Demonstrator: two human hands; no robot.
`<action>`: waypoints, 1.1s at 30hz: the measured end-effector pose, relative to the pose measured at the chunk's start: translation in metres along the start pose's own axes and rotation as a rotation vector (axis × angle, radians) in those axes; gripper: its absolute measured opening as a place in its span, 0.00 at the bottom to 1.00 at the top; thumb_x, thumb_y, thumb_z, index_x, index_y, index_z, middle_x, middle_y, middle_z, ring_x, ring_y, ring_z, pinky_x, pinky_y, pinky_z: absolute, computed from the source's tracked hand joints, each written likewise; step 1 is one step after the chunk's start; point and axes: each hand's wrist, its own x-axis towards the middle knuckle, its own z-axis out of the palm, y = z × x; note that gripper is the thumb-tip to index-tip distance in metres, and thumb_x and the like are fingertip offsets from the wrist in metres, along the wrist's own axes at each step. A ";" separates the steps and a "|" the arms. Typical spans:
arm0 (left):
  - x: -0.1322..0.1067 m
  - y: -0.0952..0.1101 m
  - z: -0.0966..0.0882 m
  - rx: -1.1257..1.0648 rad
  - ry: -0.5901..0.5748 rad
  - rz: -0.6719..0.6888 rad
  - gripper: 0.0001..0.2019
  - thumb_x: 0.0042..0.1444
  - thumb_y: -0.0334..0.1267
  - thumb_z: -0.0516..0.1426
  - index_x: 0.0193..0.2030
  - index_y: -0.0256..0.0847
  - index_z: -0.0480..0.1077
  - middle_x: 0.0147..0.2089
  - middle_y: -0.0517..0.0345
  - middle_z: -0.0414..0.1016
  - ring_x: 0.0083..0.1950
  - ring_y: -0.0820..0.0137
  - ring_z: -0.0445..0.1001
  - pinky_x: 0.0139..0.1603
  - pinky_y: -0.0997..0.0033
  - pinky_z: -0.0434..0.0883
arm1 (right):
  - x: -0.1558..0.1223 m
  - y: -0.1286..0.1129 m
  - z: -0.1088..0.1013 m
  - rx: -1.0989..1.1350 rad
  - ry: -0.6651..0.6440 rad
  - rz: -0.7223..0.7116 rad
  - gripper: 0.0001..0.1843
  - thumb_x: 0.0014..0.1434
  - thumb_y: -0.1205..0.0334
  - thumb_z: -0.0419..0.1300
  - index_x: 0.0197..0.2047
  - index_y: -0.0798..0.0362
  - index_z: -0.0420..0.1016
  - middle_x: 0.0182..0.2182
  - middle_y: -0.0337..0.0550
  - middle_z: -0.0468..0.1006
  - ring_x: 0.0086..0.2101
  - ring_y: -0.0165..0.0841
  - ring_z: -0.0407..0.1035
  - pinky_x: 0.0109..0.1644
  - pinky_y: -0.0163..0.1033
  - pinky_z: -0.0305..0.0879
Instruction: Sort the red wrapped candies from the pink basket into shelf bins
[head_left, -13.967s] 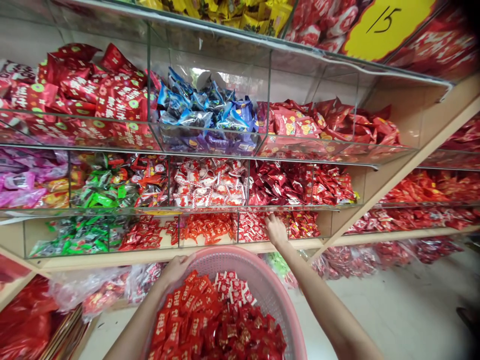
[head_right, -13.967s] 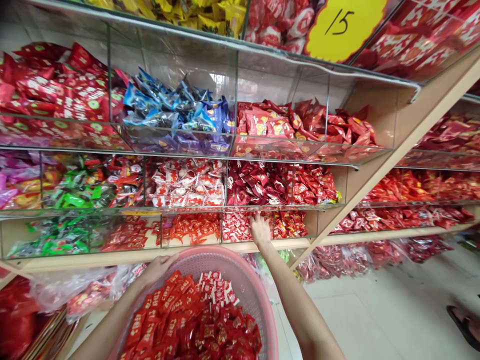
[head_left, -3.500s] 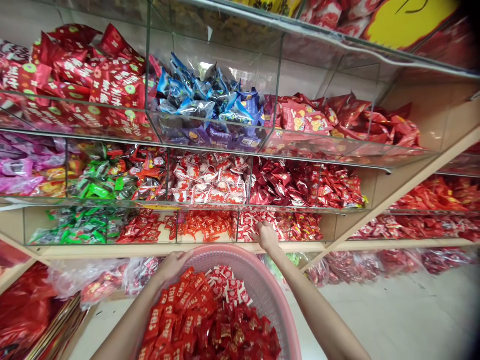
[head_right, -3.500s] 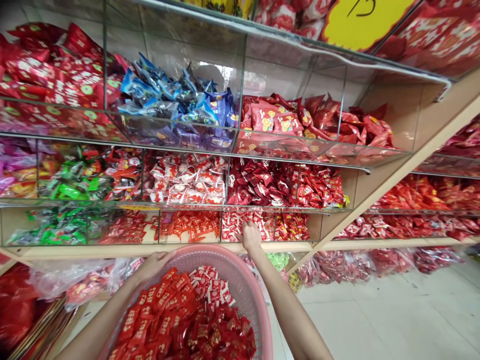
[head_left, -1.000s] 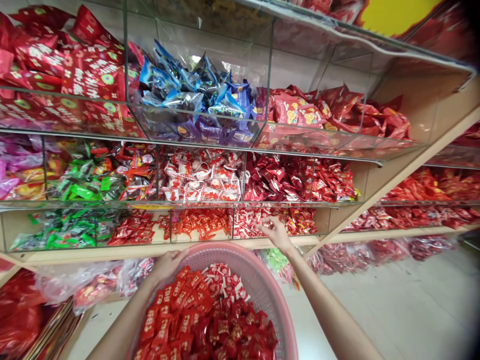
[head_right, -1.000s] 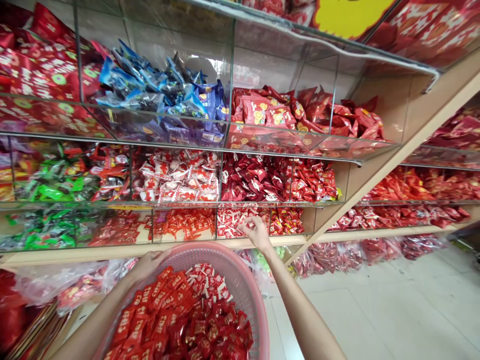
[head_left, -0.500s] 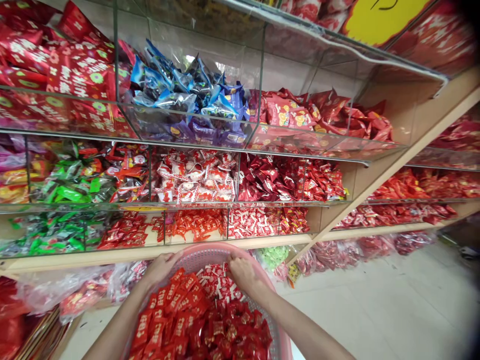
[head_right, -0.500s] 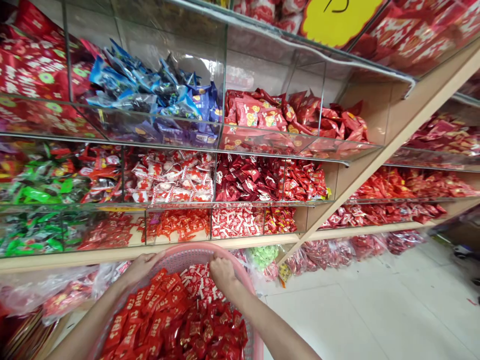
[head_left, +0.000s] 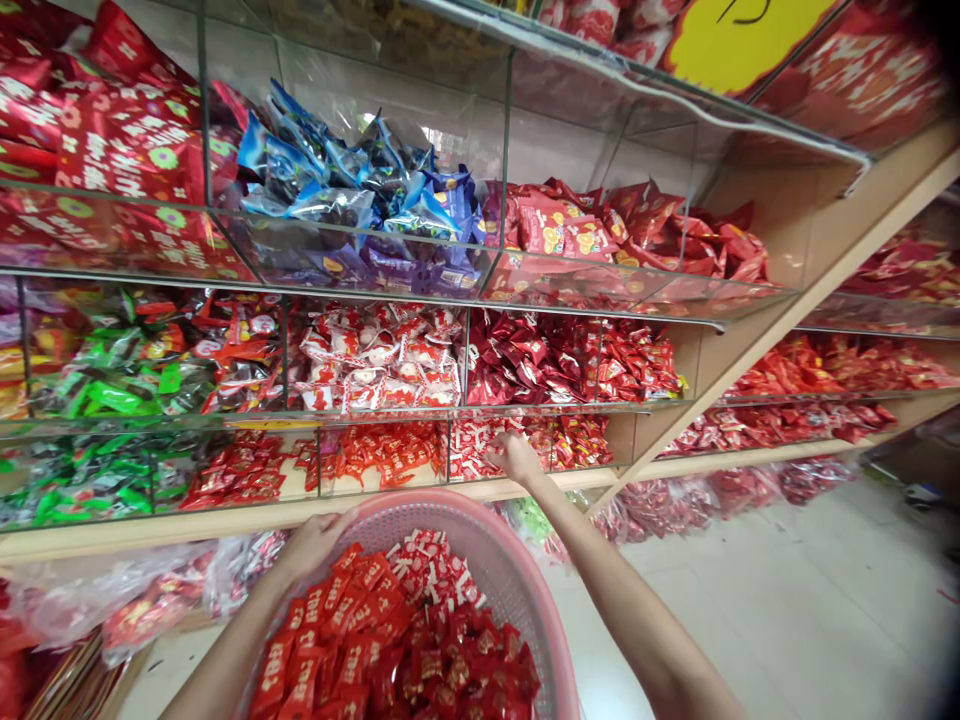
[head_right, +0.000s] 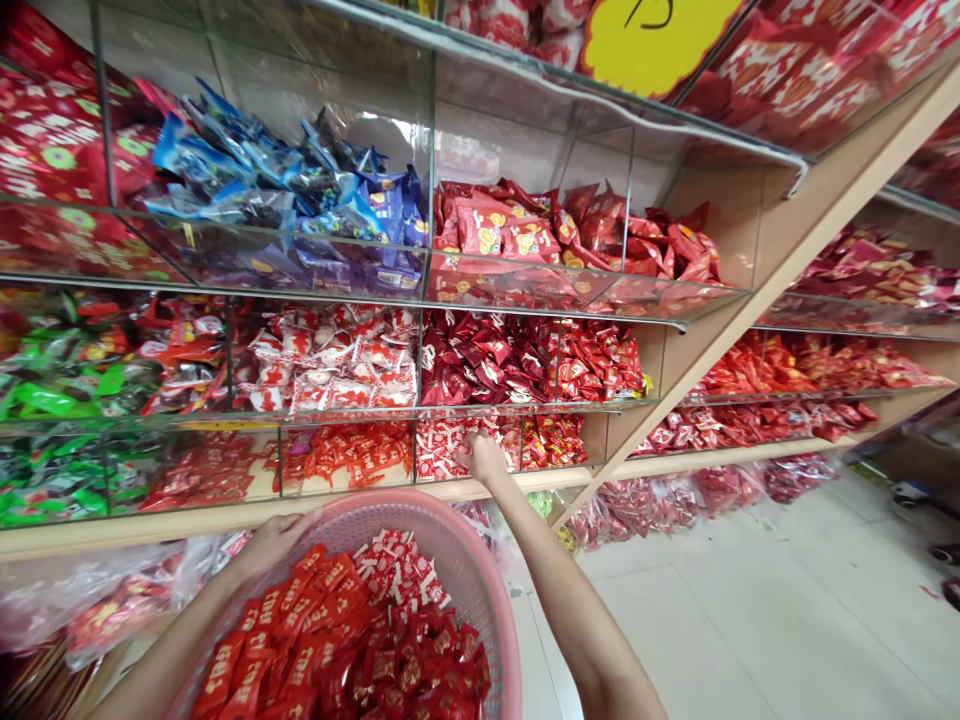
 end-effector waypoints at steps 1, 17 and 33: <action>0.000 0.000 0.000 -0.005 0.003 0.001 0.26 0.46 0.61 0.49 0.26 0.40 0.74 0.29 0.59 0.78 0.36 0.61 0.72 0.40 0.70 0.65 | 0.004 0.002 0.004 -0.026 -0.017 0.021 0.12 0.55 0.58 0.58 0.40 0.54 0.73 0.41 0.50 0.74 0.37 0.33 0.69 0.35 0.32 0.57; 0.003 -0.005 0.001 0.026 -0.012 0.019 0.25 0.48 0.58 0.48 0.31 0.39 0.76 0.31 0.59 0.78 0.37 0.62 0.72 0.42 0.70 0.65 | 0.003 -0.001 0.011 -0.008 -0.027 -0.030 0.11 0.52 0.61 0.59 0.39 0.57 0.70 0.39 0.52 0.74 0.38 0.35 0.67 0.36 0.34 0.56; 0.004 -0.003 -0.001 0.076 -0.042 0.013 0.26 0.48 0.60 0.47 0.25 0.38 0.72 0.25 0.60 0.74 0.31 0.64 0.70 0.35 0.72 0.64 | -0.120 -0.049 0.015 0.061 -0.167 -0.231 0.08 0.55 0.62 0.55 0.39 0.54 0.69 0.38 0.45 0.71 0.36 0.32 0.68 0.39 0.34 0.61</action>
